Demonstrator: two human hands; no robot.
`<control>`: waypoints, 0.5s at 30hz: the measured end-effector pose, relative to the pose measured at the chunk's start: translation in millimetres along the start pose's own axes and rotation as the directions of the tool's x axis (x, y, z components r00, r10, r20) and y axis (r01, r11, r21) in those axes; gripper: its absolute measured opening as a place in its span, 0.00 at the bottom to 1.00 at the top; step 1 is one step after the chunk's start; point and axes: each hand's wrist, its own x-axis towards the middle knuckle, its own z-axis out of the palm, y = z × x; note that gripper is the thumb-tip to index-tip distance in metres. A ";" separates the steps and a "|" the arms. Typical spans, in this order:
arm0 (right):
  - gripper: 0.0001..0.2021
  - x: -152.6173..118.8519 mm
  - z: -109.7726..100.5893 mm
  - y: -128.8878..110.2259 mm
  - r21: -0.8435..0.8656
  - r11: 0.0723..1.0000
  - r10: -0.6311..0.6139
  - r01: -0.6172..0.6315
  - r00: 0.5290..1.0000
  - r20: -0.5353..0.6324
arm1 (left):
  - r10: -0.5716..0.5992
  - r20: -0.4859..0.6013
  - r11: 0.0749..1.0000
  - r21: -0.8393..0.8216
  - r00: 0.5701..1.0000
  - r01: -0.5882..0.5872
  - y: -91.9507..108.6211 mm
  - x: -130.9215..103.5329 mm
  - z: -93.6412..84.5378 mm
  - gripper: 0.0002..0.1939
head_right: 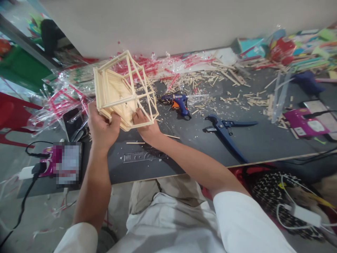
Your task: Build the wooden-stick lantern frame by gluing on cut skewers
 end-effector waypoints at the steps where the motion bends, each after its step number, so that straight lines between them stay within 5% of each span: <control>1: 0.21 0.3 -0.7 -0.3 0.000 1.000 0.004 -0.004 1.000 0.002 | 0.004 -0.002 1.000 0.004 1.000 -0.004 0.3 0.2 -0.1 0.16; 15: 0.19 6.7 -7.4 -1.4 0.062 0.997 0.030 -0.034 0.997 0.073 | 0.033 -0.020 0.999 -0.019 0.999 -0.033 0.3 0.8 0.8 0.16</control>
